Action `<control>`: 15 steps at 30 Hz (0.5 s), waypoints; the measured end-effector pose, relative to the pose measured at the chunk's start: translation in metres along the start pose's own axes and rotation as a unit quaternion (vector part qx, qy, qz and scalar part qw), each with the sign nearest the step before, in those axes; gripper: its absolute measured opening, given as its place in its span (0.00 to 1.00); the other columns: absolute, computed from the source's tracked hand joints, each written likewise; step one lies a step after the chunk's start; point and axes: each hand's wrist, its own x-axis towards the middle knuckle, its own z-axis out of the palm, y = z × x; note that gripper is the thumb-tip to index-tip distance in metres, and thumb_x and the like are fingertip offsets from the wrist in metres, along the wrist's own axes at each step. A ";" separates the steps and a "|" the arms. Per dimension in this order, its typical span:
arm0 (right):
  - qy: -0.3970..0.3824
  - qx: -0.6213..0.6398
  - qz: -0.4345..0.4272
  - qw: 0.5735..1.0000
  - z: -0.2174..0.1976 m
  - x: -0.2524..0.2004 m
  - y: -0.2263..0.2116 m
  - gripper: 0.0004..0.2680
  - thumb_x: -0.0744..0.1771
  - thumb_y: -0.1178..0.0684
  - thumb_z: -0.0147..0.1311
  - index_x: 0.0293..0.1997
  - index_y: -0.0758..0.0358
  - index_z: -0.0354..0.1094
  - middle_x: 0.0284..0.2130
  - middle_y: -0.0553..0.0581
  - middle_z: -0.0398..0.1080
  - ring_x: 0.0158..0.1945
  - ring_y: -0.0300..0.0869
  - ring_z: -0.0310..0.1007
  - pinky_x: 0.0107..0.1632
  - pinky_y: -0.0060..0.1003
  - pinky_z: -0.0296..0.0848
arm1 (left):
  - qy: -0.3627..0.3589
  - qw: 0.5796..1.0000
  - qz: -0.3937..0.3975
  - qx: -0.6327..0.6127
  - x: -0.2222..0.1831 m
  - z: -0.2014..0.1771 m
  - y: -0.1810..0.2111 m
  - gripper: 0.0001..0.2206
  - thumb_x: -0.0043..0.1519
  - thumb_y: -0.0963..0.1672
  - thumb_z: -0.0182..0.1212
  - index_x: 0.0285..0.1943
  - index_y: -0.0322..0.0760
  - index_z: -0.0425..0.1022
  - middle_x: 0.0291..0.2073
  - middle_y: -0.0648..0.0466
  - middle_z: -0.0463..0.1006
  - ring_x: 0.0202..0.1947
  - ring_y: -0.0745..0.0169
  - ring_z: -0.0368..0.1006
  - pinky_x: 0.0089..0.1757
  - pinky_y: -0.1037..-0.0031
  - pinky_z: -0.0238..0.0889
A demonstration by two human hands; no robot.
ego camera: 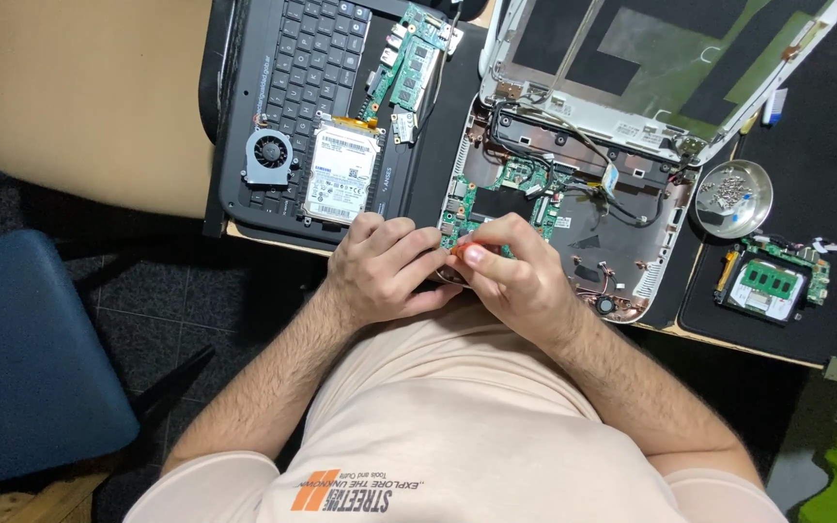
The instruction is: A person is seen repairing a laptop at a workbench, cleaning internal components with brushes and installing the motherboard into the chassis using a screwdriver.
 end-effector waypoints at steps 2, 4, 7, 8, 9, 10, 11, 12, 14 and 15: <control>-0.023 -0.005 0.007 1.000 -0.006 0.021 -0.015 0.18 0.69 0.67 0.76 0.65 0.57 0.79 0.49 0.67 0.85 0.40 0.58 0.87 0.38 0.53 0.87 | -0.001 1.000 0.003 0.004 -0.001 0.001 -0.001 0.17 0.74 0.59 0.74 0.48 0.49 0.87 0.48 0.58 0.85 0.47 0.57 0.78 0.49 0.63 0.66; -0.047 -0.009 0.015 0.999 -0.009 0.036 -0.025 0.17 0.69 0.66 0.75 0.65 0.58 0.79 0.52 0.67 0.85 0.41 0.60 0.87 0.38 0.54 0.88 | -0.003 1.000 0.005 0.008 -0.001 0.000 -0.001 0.18 0.74 0.60 0.72 0.49 0.49 0.87 0.48 0.58 0.84 0.46 0.58 0.78 0.49 0.63 0.66; -0.050 -0.019 0.006 0.999 -0.009 0.035 -0.023 0.13 0.73 0.70 0.67 0.64 0.61 0.81 0.51 0.68 0.87 0.38 0.61 0.88 0.40 0.52 0.88 | 0.002 1.000 -0.003 0.002 0.002 -0.001 0.002 0.18 0.77 0.58 0.69 0.48 0.48 0.87 0.50 0.58 0.86 0.47 0.57 0.78 0.49 0.63 0.66; -0.041 -0.017 0.003 0.999 -0.008 0.026 -0.016 0.13 0.72 0.69 0.70 0.63 0.61 0.81 0.49 0.66 0.85 0.37 0.58 0.85 0.37 0.51 0.86 | 0.003 1.000 -0.002 0.002 0.002 -0.001 0.001 0.17 0.76 0.58 0.71 0.48 0.47 0.86 0.49 0.58 0.85 0.46 0.57 0.78 0.49 0.63 0.66; -0.031 -0.016 -0.001 0.999 -0.007 0.017 -0.008 0.13 0.71 0.68 0.72 0.62 0.60 0.81 0.47 0.65 0.84 0.35 0.55 0.82 0.34 0.50 0.84 | 0.004 1.000 -0.001 0.002 0.003 -0.002 0.001 0.17 0.75 0.58 0.73 0.48 0.47 0.86 0.48 0.57 0.85 0.46 0.57 0.78 0.49 0.63 0.67; -0.031 -0.016 -0.001 0.999 -0.007 0.018 -0.010 0.13 0.71 0.68 0.72 0.62 0.60 0.81 0.47 0.65 0.84 0.35 0.55 0.82 0.34 0.50 0.84 | 0.004 1.000 -0.001 0.001 0.003 -0.001 0.001 0.17 0.75 0.58 0.73 0.48 0.47 0.86 0.48 0.57 0.85 0.46 0.57 0.78 0.49 0.63 0.67; -0.032 -0.018 -0.003 0.999 -0.008 0.020 -0.012 0.13 0.71 0.67 0.73 0.62 0.59 0.80 0.48 0.65 0.82 0.35 0.54 0.81 0.34 0.50 0.83 | 0.003 1.000 -0.002 0.001 0.003 -0.001 0.002 0.17 0.75 0.58 0.74 0.47 0.47 0.86 0.48 0.58 0.85 0.46 0.57 0.78 0.49 0.63 0.67; -0.032 -0.021 -0.005 0.999 -0.009 0.021 -0.014 0.14 0.71 0.66 0.73 0.62 0.58 0.80 0.49 0.65 0.81 0.35 0.54 0.81 0.33 0.51 0.83 | 0.002 1.000 -0.002 0.001 0.003 -0.001 0.001 0.17 0.74 0.58 0.74 0.47 0.48 0.86 0.49 0.58 0.85 0.46 0.57 0.78 0.49 0.63 0.67; -0.050 -0.015 -0.007 0.999 -0.014 0.042 -0.027 0.15 0.71 0.68 0.71 0.64 0.59 0.79 0.54 0.68 0.83 0.40 0.58 0.85 0.37 0.53 0.86 | 0.002 1.000 0.000 0.004 0.002 0.000 0.001 0.17 0.75 0.58 0.71 0.47 0.48 0.86 0.49 0.58 0.85 0.47 0.58 0.78 0.49 0.63 0.67; -0.069 -0.010 -0.008 0.998 -0.017 0.052 -0.034 0.16 0.71 0.69 0.70 0.66 0.60 0.79 0.58 0.72 0.84 0.45 0.63 0.89 0.42 0.56 0.89 | 0.002 1.000 0.001 0.007 0.001 0.001 0.001 0.17 0.76 0.58 0.69 0.48 0.49 0.86 0.50 0.58 0.85 0.47 0.58 0.78 0.49 0.64 0.66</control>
